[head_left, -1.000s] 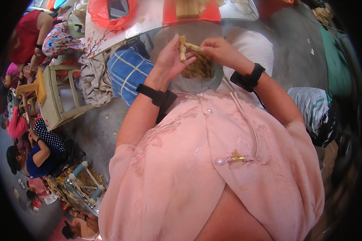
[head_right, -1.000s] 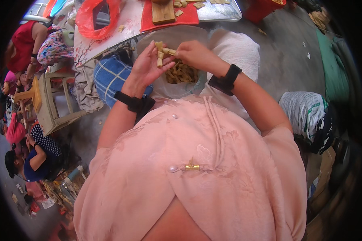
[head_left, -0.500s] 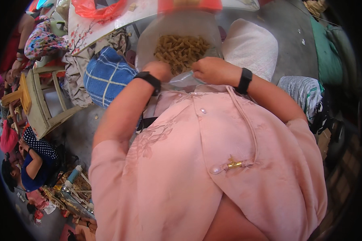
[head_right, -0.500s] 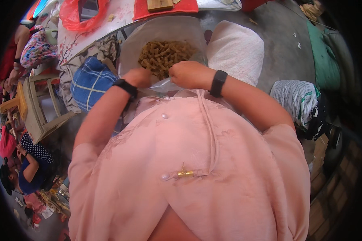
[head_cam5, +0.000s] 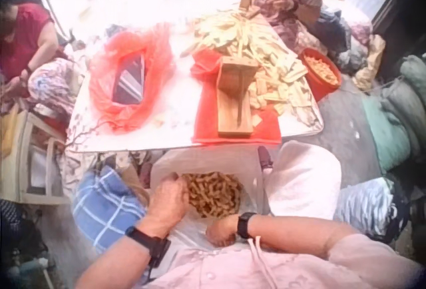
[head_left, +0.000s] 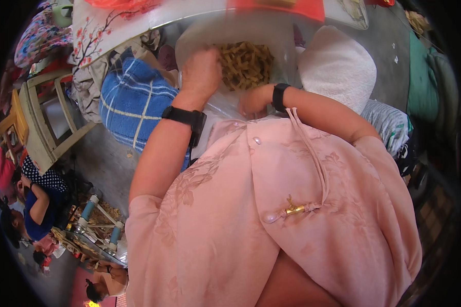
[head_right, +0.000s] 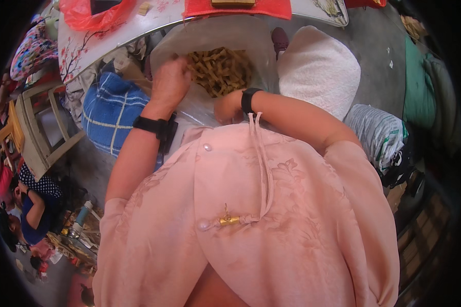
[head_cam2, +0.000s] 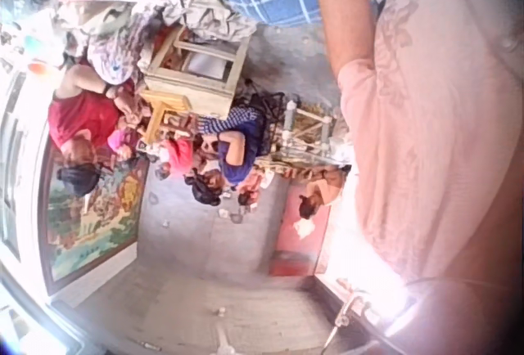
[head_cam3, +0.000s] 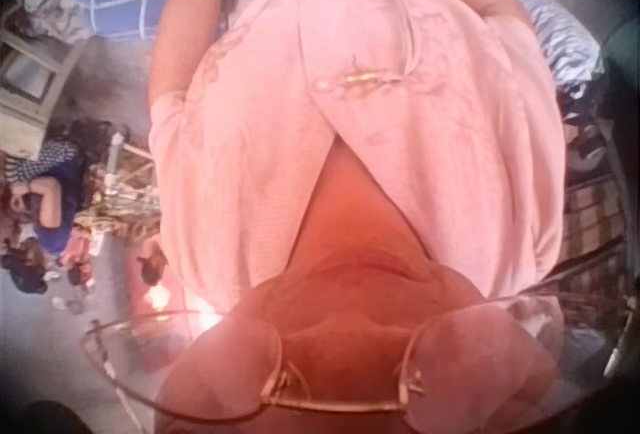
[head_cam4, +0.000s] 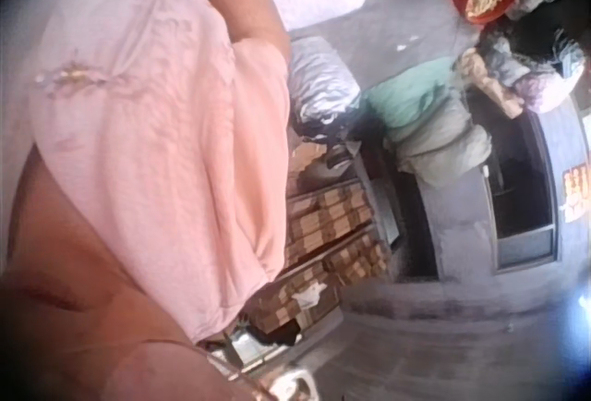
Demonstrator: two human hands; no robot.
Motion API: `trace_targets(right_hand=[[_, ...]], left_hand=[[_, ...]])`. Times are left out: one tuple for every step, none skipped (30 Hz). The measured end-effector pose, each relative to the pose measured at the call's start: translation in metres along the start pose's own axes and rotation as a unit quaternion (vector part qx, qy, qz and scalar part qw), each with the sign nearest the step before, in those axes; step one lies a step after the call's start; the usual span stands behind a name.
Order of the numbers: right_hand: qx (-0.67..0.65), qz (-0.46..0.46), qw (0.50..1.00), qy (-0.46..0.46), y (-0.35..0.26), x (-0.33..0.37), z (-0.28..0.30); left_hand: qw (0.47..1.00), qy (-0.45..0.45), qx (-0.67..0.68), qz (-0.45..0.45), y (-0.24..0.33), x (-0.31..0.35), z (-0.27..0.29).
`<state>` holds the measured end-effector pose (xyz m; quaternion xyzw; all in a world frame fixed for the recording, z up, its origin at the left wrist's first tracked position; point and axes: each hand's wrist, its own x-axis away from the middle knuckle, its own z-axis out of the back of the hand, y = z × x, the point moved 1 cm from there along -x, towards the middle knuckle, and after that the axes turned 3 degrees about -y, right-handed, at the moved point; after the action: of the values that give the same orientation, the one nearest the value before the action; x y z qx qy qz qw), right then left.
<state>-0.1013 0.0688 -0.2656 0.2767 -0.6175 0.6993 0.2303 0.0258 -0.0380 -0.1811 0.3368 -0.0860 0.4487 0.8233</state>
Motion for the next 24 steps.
trace_targets(right_hand=[[-0.006,0.001,1.0,-0.002,0.011,-0.003,0.004],[-0.155,-0.078,0.984,0.048,0.024,-0.008,0.007],[-0.298,-0.156,0.937,0.098,0.039,-0.012,0.01],[-0.196,-0.2,0.941,0.189,0.052,-0.014,0.015],[-0.108,-0.238,0.905,0.335,0.088,-0.024,0.009],[-0.017,-0.28,0.838,0.468,0.12,-0.037,0.005],[0.022,-0.292,0.781,0.551,0.136,-0.037,0.003],[0.057,-0.304,0.713,0.629,0.151,-0.035,0.0],[0.019,-0.339,0.779,0.527,0.118,-0.003,0.028],[-0.018,-0.381,0.823,0.42,0.102,0.025,0.043],[-0.019,-0.382,0.823,0.42,0.112,0.033,0.035],[-0.031,-0.29,0.829,0.477,0.124,0.039,0.025],[-0.039,-0.242,0.827,0.506,0.131,0.036,0.024],[-0.045,-0.195,0.824,0.53,0.139,0.034,0.021],[-0.082,-0.191,0.819,0.534,0.141,0.026,0.022],[-0.12,-0.188,0.813,0.538,0.144,0.018,0.023],[-0.158,-0.186,0.804,0.542,0.145,0.009,0.023],[-0.035,-0.141,0.829,0.54,0.149,-0.007,0.021],[-0.072,-0.088,0.827,0.55,0.136,-0.02,0.029],[-0.188,-0.018,0.815,0.548,0.112,-0.033,0.039],[-0.354,0.043,0.775,0.521,0.083,-0.041,0.05],[-0.5,0.071,0.73,0.462,0.054,-0.044,0.058],[-0.553,0.08,0.717,0.416,0.03,-0.046,0.063],[-0.489,0.095,0.736,0.458,0.014,-0.057,0.063]], left_hand=[[0.996,0.092,0.003,-0.015,0.001,-0.003,0.004],[0.996,0.086,0.005,-0.015,-0.002,-0.006,0.003],[0.99,0.141,-0.019,-0.017,-0.004,-0.01,0.005],[0.979,0.197,-0.041,-0.018,-0.008,-0.013,0.007],[0.98,0.192,-0.039,-0.022,-0.01,-0.019,0.003],[0.96,0.275,-0.052,-0.027,-0.017,-0.019,-0.001],[0.933,0.354,-0.063,-0.031,-0.025,-0.02,-0.005],[0.934,0.351,-0.062,-0.028,-0.028,-0.021,-0.005],[0.94,0.337,-0.055,-0.002,-0.039,-0.016,-0.003],[0.945,0.325,-0.043,0.008,-0.04,-0.016,-0.001],[0.945,0.325,-0.042,0.008,-0.039,-0.017,-0.004],[0.956,0.287,0.052,0.023,-0.042,-0.017,-0.009],[0.958,0.246,0.145,0.036,-0.041,-0.018,-0.008],[0.965,0.134,0.173,0.143,-0.039,-0.017,-0.009],[0.965,0.134,0.17,0.146,-0.037,-0.016,-0.009],[0.962,0.147,0.192,0.124,-0.036,-0.015,-0.008],[0.958,0.161,0.214,0.101,-0.035,-0.015,-0.007],[0.959,0.158,0.212,0.1,-0.036,-0.016,-0.008],[0.961,0.215,0.166,0.051,-0.039,-0.015,-0.005],[0.956,0.269,0.12,0.002,-0.042,-0.015,-0.005],[0.956,0.266,0.121,-0.002,-0.041,-0.014,-0.001],[0.957,0.251,0.144,0.017,-0.037,-0.012,0.006],[0.958,0.233,0.166,0.039,-0.037,-0.012,0.007],[0.954,0.251,0.164,0.021,-0.037,-0.012,0.007]])
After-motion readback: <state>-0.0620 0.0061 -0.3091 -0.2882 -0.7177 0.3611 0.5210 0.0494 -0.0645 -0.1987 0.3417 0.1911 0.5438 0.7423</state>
